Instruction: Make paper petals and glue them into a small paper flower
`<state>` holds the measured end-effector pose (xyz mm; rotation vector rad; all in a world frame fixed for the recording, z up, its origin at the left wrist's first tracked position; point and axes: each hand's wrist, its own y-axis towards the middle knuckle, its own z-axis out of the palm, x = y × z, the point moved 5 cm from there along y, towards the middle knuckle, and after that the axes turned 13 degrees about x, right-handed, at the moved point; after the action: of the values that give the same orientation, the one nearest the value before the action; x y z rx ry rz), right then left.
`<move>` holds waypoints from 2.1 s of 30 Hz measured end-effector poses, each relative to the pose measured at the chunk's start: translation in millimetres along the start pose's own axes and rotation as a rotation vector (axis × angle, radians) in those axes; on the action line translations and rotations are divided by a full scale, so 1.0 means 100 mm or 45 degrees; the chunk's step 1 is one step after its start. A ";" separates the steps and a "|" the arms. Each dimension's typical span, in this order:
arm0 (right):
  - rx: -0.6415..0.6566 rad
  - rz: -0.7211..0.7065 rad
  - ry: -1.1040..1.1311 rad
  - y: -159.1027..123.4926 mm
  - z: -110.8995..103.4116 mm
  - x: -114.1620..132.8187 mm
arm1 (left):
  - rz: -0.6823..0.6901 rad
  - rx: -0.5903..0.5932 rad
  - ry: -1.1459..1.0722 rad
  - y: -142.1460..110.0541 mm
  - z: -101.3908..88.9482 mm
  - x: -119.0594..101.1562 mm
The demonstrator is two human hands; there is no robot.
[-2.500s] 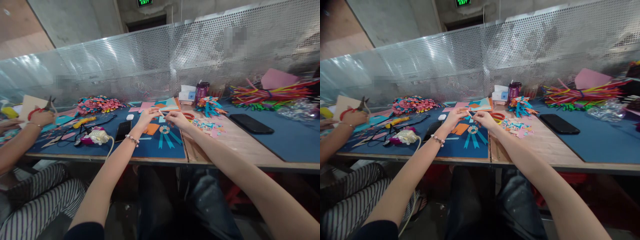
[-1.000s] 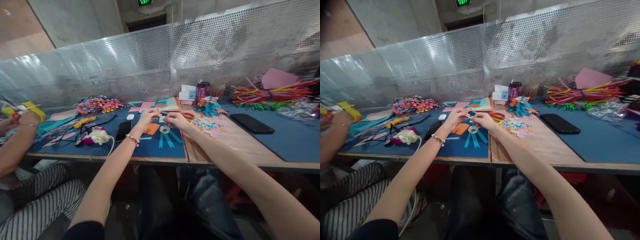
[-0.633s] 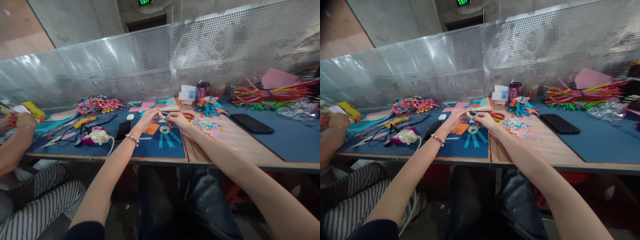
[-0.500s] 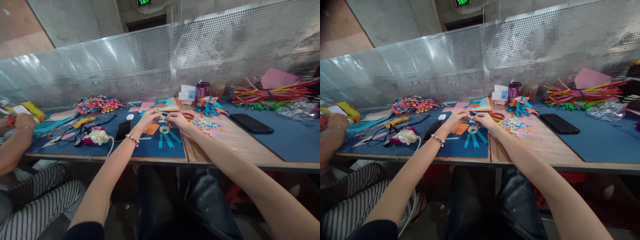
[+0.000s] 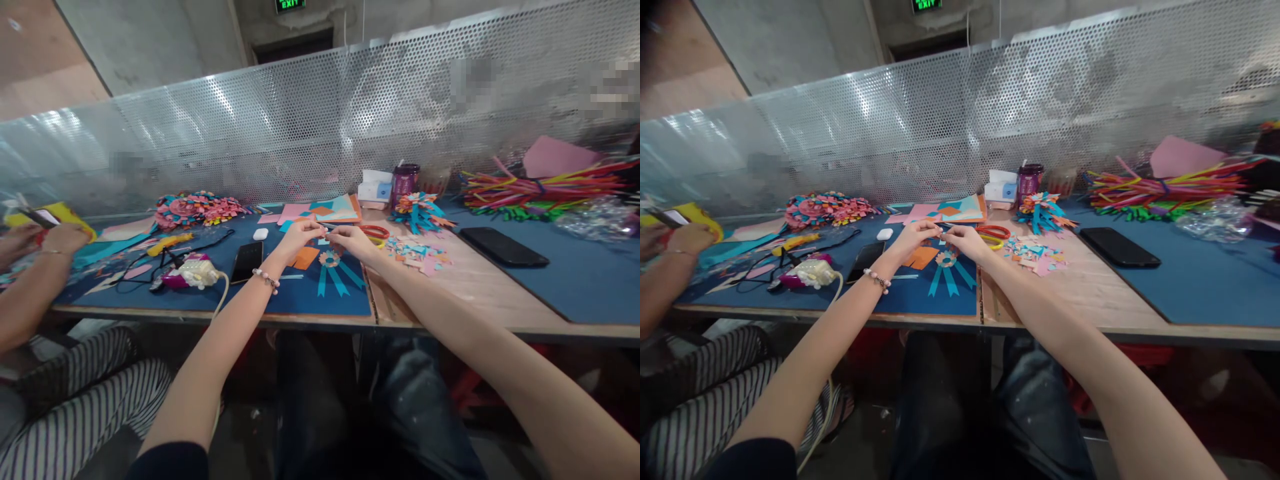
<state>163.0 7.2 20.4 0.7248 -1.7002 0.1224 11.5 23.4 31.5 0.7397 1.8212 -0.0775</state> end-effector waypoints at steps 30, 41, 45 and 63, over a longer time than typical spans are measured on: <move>-0.328 -0.390 -0.593 0.01 -0.05 0.15 | -0.005 0.028 -0.298 0.00 0.02 0.02; -0.303 -0.390 -0.700 0.02 0.00 0.15 | 0.004 0.042 -0.268 0.01 0.02 0.05; -0.314 -0.414 -0.737 0.02 -0.02 0.15 | 0.001 0.047 -0.315 0.03 0.02 0.06; -0.343 -0.482 -1.183 -0.05 0.01 0.19 | 0.007 0.092 -0.418 0.03 0.06 0.07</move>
<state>163.3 -4.3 36.3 0.9565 -2.3297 -0.8078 16.7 27.0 24.2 0.7354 1.5092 -0.2482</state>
